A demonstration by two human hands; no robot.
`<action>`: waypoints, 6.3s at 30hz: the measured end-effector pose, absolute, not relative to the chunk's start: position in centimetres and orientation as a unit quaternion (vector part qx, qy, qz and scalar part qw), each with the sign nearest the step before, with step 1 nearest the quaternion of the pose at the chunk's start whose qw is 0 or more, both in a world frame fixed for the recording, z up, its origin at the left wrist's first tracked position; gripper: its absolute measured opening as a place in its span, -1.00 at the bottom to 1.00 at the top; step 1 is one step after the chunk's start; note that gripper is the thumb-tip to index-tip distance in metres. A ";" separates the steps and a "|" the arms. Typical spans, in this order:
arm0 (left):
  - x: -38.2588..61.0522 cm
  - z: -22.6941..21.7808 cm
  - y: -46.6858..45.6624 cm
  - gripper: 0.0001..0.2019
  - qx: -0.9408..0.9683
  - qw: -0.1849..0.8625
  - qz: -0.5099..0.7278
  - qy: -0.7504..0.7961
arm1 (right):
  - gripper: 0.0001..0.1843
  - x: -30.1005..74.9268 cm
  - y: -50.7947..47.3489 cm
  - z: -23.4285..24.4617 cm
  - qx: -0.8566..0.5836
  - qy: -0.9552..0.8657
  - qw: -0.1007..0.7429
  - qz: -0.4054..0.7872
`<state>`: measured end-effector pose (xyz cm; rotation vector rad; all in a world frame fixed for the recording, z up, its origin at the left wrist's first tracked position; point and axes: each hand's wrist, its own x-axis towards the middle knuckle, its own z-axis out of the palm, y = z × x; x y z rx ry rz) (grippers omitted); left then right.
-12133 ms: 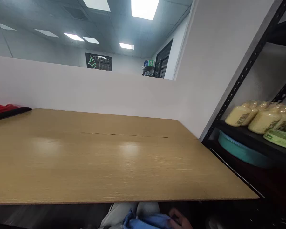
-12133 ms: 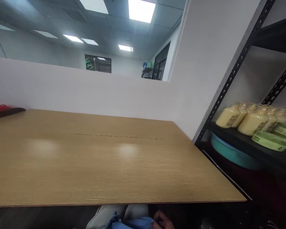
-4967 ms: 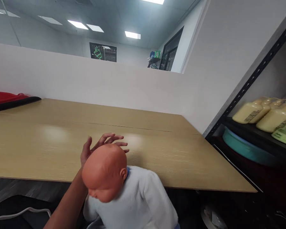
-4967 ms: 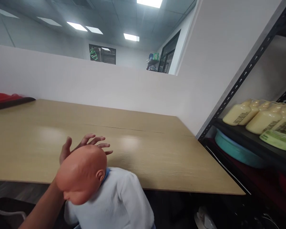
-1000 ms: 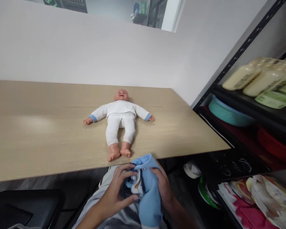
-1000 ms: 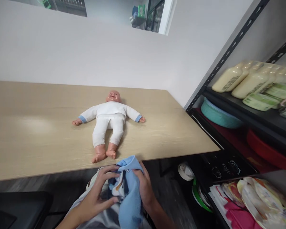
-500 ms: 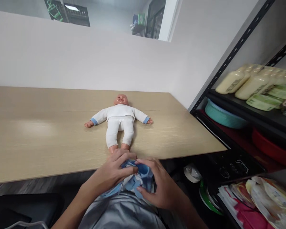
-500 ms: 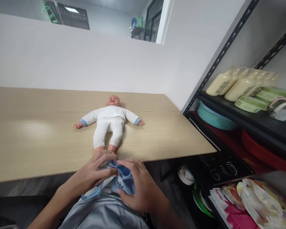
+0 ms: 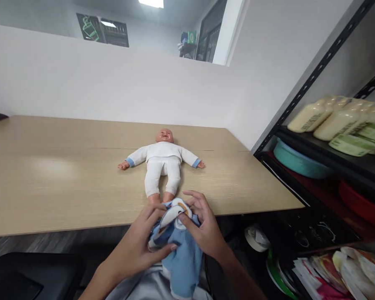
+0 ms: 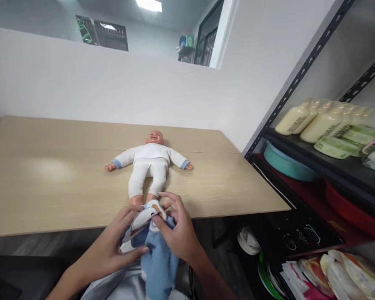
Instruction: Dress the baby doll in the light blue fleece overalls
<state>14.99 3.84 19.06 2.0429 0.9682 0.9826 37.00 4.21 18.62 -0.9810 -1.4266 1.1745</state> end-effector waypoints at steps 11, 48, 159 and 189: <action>12.4 21.0 6.0 -0.75 0.799 0.408 0.298 0.325 | -0.42 39.3 5.1 24.2 -0.332 -0.790 0.280 0.433; 11.5 17.2 7.0 -0.34 0.530 0.677 0.327 0.393 | -0.14 36.2 6.6 17.9 -0.327 -0.595 0.281 0.678; 2.2 19.0 16.6 -0.59 0.697 0.539 0.287 0.375 | -0.55 36.6 11.3 17.6 -0.407 -0.692 0.311 0.508; 12.9 22.3 22.0 -0.51 0.834 0.480 0.114 0.246 | -0.12 38.9 10.9 17.5 -0.461 -0.618 0.216 0.599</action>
